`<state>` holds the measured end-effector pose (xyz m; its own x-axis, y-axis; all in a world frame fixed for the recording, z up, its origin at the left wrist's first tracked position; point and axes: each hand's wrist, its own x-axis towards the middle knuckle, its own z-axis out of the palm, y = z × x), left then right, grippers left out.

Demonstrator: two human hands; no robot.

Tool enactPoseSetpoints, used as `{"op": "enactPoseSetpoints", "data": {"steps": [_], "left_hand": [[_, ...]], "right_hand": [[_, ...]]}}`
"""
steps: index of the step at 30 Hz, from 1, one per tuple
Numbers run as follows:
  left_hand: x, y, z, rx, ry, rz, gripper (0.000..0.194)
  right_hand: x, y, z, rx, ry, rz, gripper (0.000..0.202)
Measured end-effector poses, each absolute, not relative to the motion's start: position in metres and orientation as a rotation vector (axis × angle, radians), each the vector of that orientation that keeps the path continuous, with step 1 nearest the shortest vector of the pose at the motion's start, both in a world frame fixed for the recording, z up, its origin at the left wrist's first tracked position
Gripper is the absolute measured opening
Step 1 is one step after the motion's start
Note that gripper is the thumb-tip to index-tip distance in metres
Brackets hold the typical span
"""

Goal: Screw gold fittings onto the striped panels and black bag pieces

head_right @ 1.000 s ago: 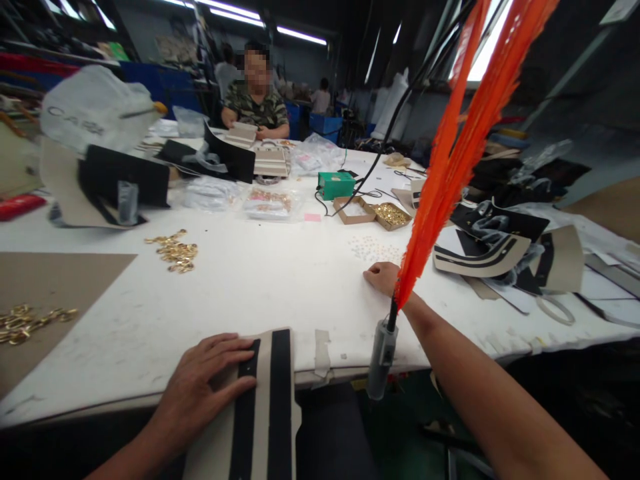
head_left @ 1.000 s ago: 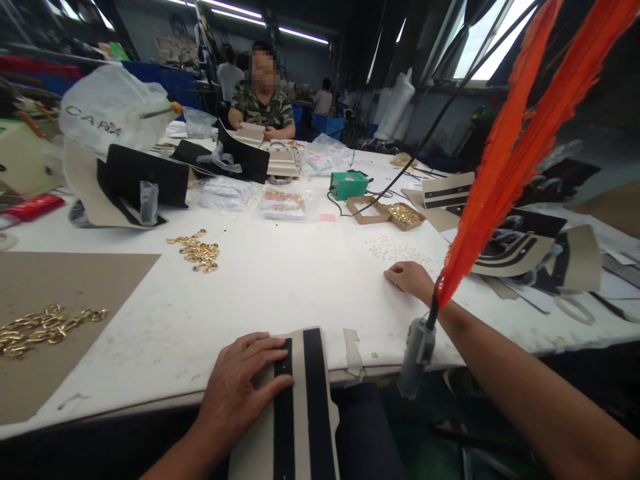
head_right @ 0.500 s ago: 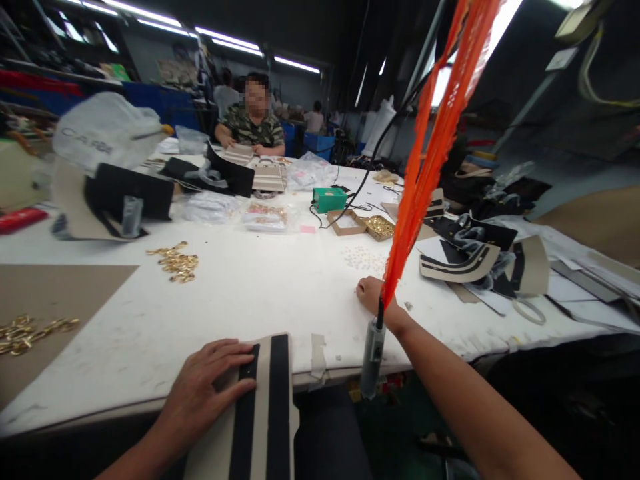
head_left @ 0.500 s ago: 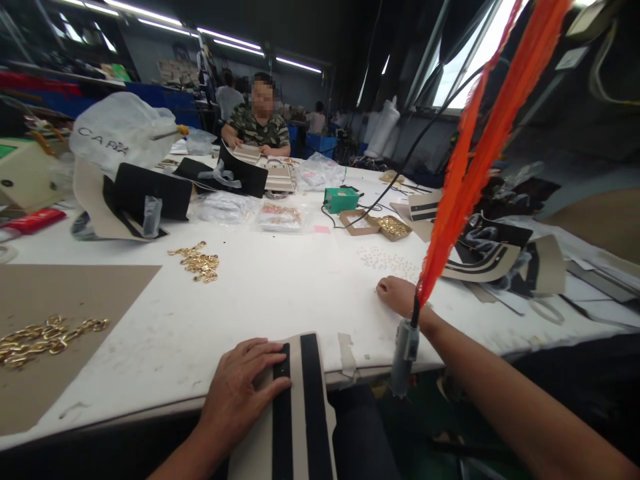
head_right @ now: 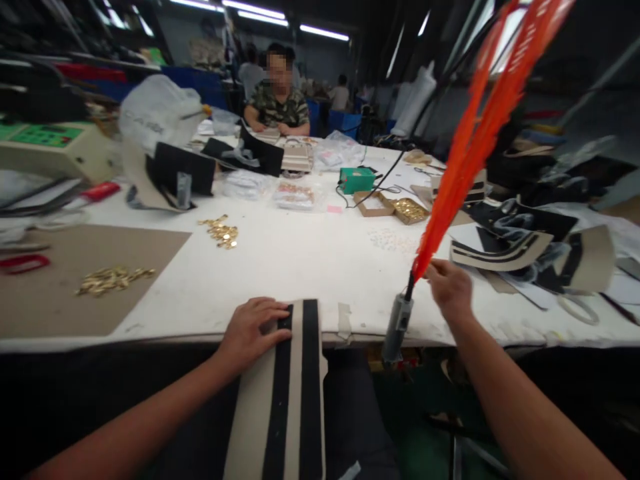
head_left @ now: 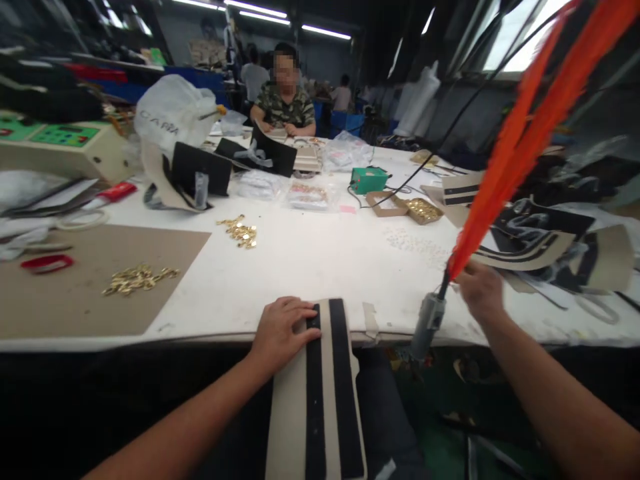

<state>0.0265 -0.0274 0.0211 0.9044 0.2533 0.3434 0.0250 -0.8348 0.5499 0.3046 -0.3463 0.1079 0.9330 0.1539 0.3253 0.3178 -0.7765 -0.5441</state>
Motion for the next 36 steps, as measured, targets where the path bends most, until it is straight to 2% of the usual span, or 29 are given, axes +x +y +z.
{"op": "enactPoseSetpoints", "data": {"steps": [2, 5, 10, 12, 18, 36], "left_hand": [[0.026, -0.031, 0.022, 2.498, 0.229, 0.535, 0.033], [0.025, -0.033, 0.021, 2.489, 0.238, 0.526, 0.033], [0.023, -0.035, 0.022, 2.483, 0.236, 0.520, 0.032], [0.022, -0.035, 0.023, 2.481, 0.228, 0.519, 0.033], [0.022, -0.035, 0.019, 2.453, 0.221, 0.528, 0.031], [0.025, -0.028, 0.017, 2.507, 0.206, 0.544, 0.027]], "right_hand": [[0.269, -0.363, 0.125, -2.351, -0.230, -0.433, 0.047], [0.199, -0.363, 0.136, -2.123, -0.141, -0.520, 0.034], [0.126, -0.289, 0.096, -2.039, -0.649, 0.344, 0.028], [0.126, -0.251, 0.076, -1.998, -0.814, 0.481, 0.025], [0.142, -0.196, 0.051, -2.064, -1.087, 0.472, 0.018], [0.138, -0.182, 0.055, -2.195, -1.053, 0.437, 0.009]]}}
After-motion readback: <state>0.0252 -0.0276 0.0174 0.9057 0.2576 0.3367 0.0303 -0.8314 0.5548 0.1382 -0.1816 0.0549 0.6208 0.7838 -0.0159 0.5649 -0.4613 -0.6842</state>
